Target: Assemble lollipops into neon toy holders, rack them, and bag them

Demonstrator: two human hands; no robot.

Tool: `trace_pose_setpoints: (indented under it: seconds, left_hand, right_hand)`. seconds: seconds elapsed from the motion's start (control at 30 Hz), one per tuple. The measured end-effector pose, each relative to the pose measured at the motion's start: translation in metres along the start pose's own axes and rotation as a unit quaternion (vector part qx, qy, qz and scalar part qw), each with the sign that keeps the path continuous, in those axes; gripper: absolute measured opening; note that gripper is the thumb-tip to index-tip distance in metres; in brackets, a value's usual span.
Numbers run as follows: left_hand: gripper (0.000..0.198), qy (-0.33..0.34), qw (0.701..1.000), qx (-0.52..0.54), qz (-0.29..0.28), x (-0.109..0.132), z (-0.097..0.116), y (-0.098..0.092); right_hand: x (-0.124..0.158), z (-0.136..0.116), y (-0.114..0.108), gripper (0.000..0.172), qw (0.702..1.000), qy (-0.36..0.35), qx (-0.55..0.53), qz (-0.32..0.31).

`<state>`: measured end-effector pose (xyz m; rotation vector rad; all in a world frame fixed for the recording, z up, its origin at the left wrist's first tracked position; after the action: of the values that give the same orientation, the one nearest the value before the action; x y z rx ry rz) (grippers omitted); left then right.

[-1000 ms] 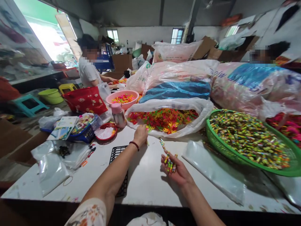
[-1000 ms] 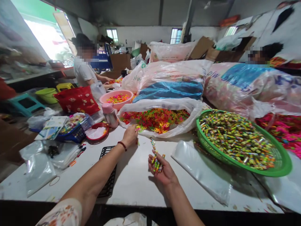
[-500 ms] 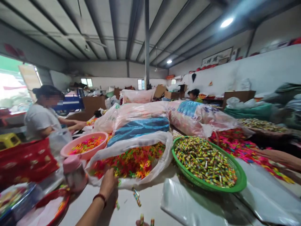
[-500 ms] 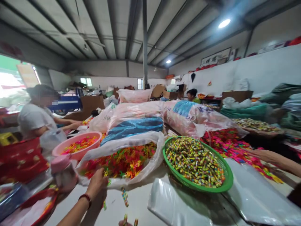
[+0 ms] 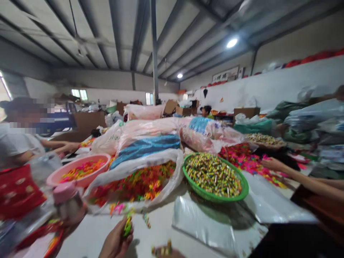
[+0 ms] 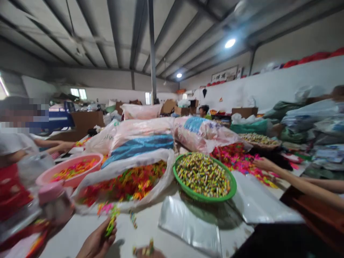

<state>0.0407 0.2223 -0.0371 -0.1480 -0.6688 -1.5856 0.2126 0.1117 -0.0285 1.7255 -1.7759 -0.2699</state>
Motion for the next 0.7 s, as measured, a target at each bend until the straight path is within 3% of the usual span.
trace_pose_setpoints:
  seconds: [0.07, 0.17, 0.3, 0.47, 0.7]
  left_hand:
    - [0.024, 0.029, 0.999, -0.003, 0.019, 0.031, -0.012, 0.003]
    - [0.032, 0.079, 0.995, -0.050, -0.013, 0.068, -0.023, 0.018]
    - [0.035, 0.056, 0.996, -0.073, -0.017, 0.096, -0.043, 0.023]
    - [0.036, 0.069, 0.995, -0.069, -0.032, 0.112, -0.050, 0.026]
    - [0.035, 0.102, 0.992, -0.067, -0.036, 0.111, -0.047, 0.032]
  right_hand:
    - [0.006, 0.016, -0.002, 0.037, 0.999, 0.026, -0.014, 0.022]
    - [0.016, 0.004, 0.007, 0.043, 0.997, -0.062, 0.052, 0.009]
    - [0.020, -0.003, 0.016, 0.047, 0.995, -0.062, 0.081, 0.015]
    - [0.028, 0.002, 0.024, 0.047, 0.990, -0.061, 0.126, 0.009]
    - [0.027, 0.006, 0.017, 0.046, 0.989, -0.051, 0.138, 0.011]
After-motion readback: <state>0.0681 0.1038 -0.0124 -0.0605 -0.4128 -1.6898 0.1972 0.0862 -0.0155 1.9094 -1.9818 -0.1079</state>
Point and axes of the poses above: each hand's wrist, its own x-axis away from the middle knuckle, its own y-axis out of the palm, z = x × y, the point moved 9 cm from there along -x, towards the middle knuckle, and after that the axes turned 14 degrees about -x, right-handed, at the moved point
